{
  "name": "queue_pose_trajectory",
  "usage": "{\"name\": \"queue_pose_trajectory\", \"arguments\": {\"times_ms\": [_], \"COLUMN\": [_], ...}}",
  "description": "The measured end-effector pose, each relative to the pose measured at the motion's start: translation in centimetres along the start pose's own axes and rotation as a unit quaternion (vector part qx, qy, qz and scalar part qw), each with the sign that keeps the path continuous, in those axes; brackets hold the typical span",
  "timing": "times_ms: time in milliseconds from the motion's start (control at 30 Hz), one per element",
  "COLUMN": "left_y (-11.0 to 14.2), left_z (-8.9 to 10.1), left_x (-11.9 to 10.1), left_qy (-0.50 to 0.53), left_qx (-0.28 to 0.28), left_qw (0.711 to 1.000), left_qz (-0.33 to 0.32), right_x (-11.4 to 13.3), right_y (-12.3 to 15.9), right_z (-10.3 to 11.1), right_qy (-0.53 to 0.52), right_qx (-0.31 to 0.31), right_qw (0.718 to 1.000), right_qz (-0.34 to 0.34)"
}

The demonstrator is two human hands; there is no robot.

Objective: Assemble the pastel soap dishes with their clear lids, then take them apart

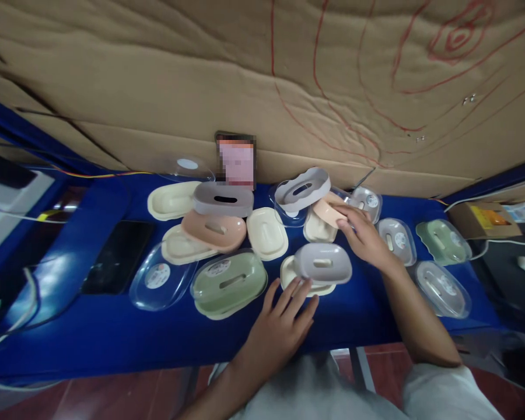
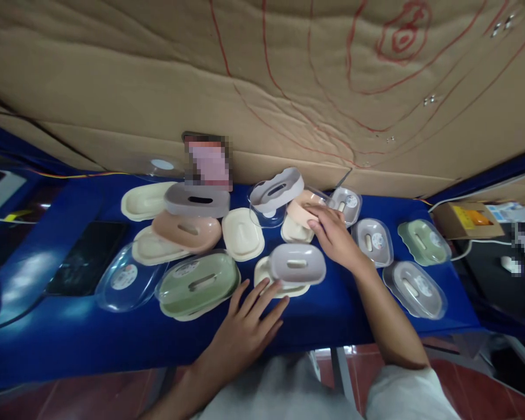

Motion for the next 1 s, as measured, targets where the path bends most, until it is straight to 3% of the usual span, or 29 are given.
{"name": "queue_pose_trajectory", "arguments": {"times_ms": [100, 200, 267, 333, 433, 533, 667, 767, 867, 1000], "left_y": [-1.2, -0.8, -0.4, -0.4, -1.3, -2.7, -3.9, -4.0, -3.9, -4.2], "left_z": [-1.4, -1.8, -1.4, -1.0, -1.1, -2.1, -3.1, -2.9, -2.8, -2.9], "left_x": [0.5, 0.6, 0.0, -1.0, -2.6, -3.8, -4.3, -4.4, -4.3, -3.9], "left_qy": [-0.003, -0.001, 0.011, 0.025, 0.031, 0.016, 0.003, 0.016, 0.02, 0.011], "left_qx": [0.0, -0.014, -0.029, -0.034, -0.013, 0.021, 0.03, 0.012, 0.004, -0.009], "left_qw": [1.0, 1.0, 1.0, 0.999, 0.994, 0.987, 0.988, 0.991, 0.994, 0.997], "left_qz": [0.016, 0.018, -0.001, -0.034, -0.108, -0.157, -0.155, -0.134, -0.111, -0.08], "right_x": [3.7, 7.3, 8.5, 8.5, 6.7, 2.5, -5.0, -8.6, -9.0, -7.2], "right_y": [0.9, 1.6, 1.8, 1.8, 1.6, 1.2, 1.8, 2.8, 3.3, 3.4], "right_z": [0.0, -1.9, -3.0, -3.1, -1.1, 1.6, 2.2, 1.6, 2.1, 3.7], "right_qy": [-0.005, 0.014, 0.025, 0.017, -0.006, 0.056, 0.194, 0.211, 0.168, 0.024], "right_qx": [-0.009, 0.047, 0.07, 0.055, -0.02, -0.075, -0.008, 0.033, 0.027, -0.004], "right_qw": [0.998, 0.99, 0.984, 0.983, 0.988, 0.995, 0.971, 0.961, 0.975, 0.994], "right_qz": [0.059, 0.135, 0.164, 0.176, 0.154, 0.029, -0.139, -0.176, -0.141, -0.104]}}
Point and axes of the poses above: each hand's wrist, its own y-axis away from the middle knuckle, its own z-axis out of the back of the hand, x = y × z, the point moved 4 cm from there along -y, towards the middle knuckle, and after that the axes turned 1 degree about -z, right-handed, at the moved point
